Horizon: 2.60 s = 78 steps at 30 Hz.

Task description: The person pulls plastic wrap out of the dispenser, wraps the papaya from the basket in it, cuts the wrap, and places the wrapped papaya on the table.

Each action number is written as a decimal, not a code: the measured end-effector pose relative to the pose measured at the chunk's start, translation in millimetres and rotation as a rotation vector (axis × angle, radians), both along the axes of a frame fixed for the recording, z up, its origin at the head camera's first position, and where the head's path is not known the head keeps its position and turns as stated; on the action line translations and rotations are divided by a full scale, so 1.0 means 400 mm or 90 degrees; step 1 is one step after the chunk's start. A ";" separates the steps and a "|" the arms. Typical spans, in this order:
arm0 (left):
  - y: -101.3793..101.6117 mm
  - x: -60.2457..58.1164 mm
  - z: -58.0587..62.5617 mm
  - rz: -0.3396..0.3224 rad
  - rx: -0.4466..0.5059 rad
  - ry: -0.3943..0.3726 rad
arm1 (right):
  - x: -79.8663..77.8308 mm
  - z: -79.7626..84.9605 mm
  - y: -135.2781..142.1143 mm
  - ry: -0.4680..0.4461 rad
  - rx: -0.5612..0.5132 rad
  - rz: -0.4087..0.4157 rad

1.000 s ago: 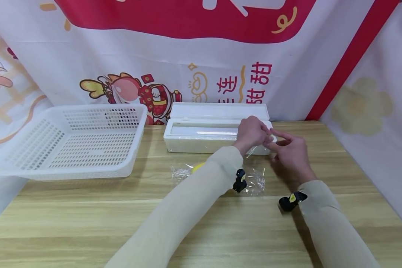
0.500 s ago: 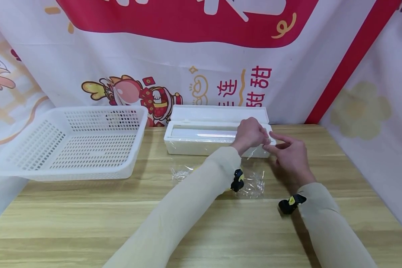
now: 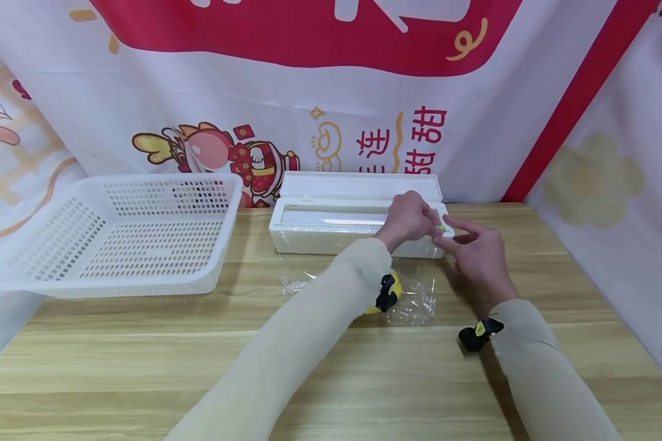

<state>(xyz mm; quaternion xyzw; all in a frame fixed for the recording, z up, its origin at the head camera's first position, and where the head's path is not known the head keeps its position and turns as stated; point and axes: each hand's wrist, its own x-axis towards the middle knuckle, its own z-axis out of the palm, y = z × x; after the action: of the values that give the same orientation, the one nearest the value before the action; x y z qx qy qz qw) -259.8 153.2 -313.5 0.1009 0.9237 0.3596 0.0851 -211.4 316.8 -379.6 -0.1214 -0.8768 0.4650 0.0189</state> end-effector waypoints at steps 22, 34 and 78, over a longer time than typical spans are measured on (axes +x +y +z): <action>-0.007 -0.010 0.003 0.032 -0.064 0.018 | -0.005 -0.005 -0.016 0.032 -0.004 -0.002; -0.097 -0.026 0.032 -0.001 -0.171 0.031 | 0.002 -0.007 -0.001 0.016 -0.015 -0.004; -0.516 -0.020 -0.030 0.035 0.048 0.033 | 0.011 -0.001 0.010 0.035 -0.004 -0.015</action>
<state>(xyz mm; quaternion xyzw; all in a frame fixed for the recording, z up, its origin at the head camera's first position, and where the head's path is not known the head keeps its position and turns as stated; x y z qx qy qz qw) -267.8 -53.1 -325.3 0.0876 0.9139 0.3936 0.0472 -207.0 320.7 -380.0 -0.1190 -0.8728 0.4709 0.0482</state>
